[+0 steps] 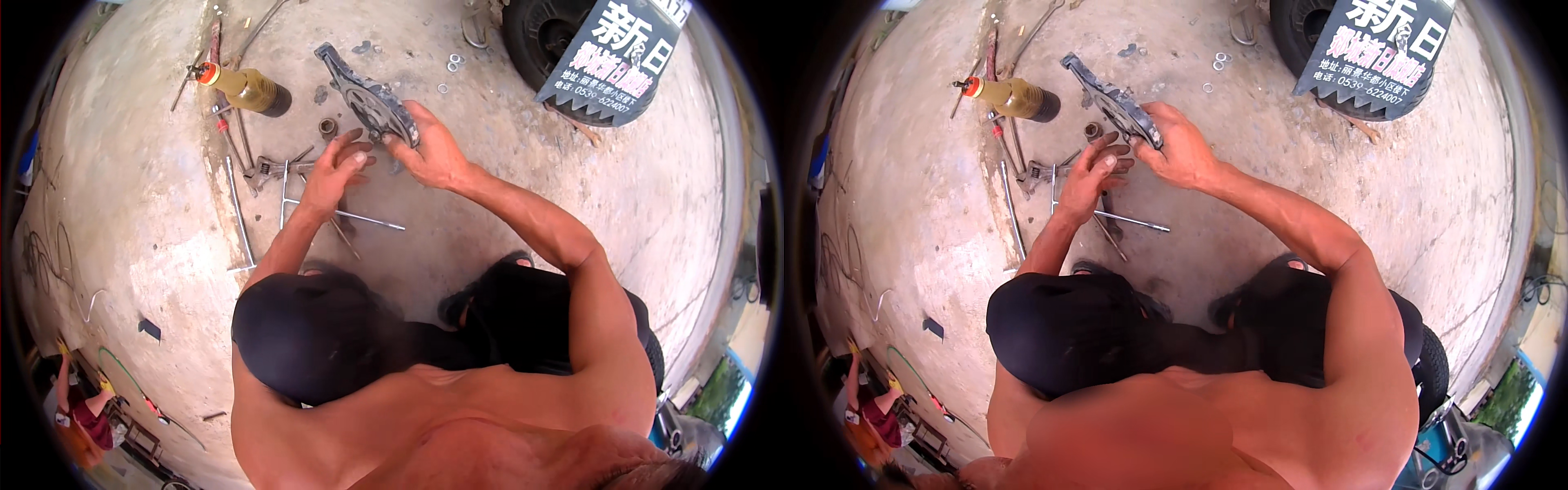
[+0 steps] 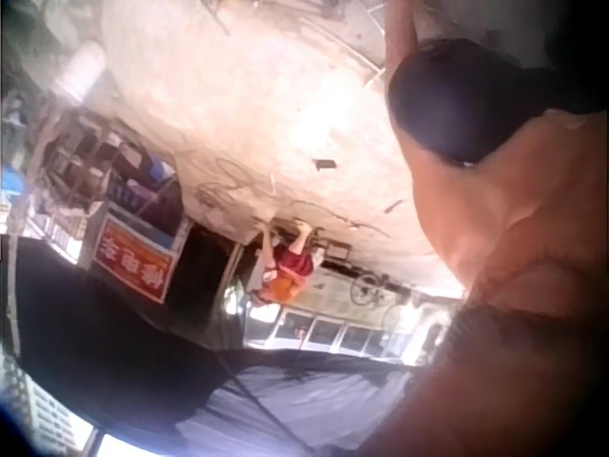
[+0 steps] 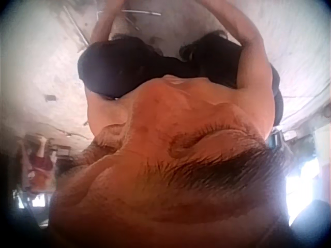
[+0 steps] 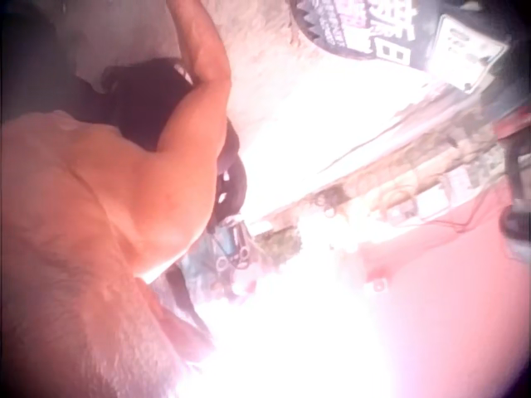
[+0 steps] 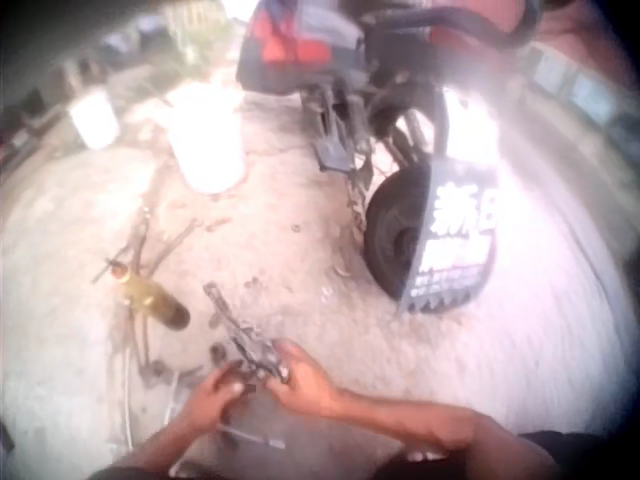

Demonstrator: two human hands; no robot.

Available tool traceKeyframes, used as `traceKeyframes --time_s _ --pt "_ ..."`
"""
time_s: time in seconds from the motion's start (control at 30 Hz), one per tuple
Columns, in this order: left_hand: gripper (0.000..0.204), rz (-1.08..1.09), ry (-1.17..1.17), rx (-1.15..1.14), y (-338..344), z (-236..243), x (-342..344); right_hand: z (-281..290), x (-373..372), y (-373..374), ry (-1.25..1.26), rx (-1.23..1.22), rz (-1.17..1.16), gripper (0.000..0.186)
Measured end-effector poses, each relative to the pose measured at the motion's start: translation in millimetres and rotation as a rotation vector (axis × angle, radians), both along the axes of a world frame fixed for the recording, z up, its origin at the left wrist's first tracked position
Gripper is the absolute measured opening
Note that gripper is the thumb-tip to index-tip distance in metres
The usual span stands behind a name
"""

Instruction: The person manipulates brake shoes for a motorcycle by hand and using pliers, cleaning the parts and attempting to fit them together.

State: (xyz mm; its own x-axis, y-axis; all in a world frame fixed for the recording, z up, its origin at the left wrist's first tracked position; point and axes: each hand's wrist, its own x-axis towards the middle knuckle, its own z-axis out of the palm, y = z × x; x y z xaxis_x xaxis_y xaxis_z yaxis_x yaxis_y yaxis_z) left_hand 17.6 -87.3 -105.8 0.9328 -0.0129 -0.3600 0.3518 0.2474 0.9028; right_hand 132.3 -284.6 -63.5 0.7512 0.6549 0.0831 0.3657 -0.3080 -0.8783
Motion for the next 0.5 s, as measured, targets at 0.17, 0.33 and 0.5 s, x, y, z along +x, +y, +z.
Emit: traceKeyframes --time_s 0.17,0.33,0.5 --pt "0.087 -0.006 -0.153 -0.737 10 35 -10 10 -14 1 -0.582 -0.112 0.211 0.062" --pt "0.059 0.178 -0.043 -0.635 17 21 -19 30 -17 7 -0.570 -0.139 0.340 0.069" --pt "0.050 0.309 0.006 -0.784 30 14 -19 37 15 -6 -0.428 0.109 0.230 0.065"
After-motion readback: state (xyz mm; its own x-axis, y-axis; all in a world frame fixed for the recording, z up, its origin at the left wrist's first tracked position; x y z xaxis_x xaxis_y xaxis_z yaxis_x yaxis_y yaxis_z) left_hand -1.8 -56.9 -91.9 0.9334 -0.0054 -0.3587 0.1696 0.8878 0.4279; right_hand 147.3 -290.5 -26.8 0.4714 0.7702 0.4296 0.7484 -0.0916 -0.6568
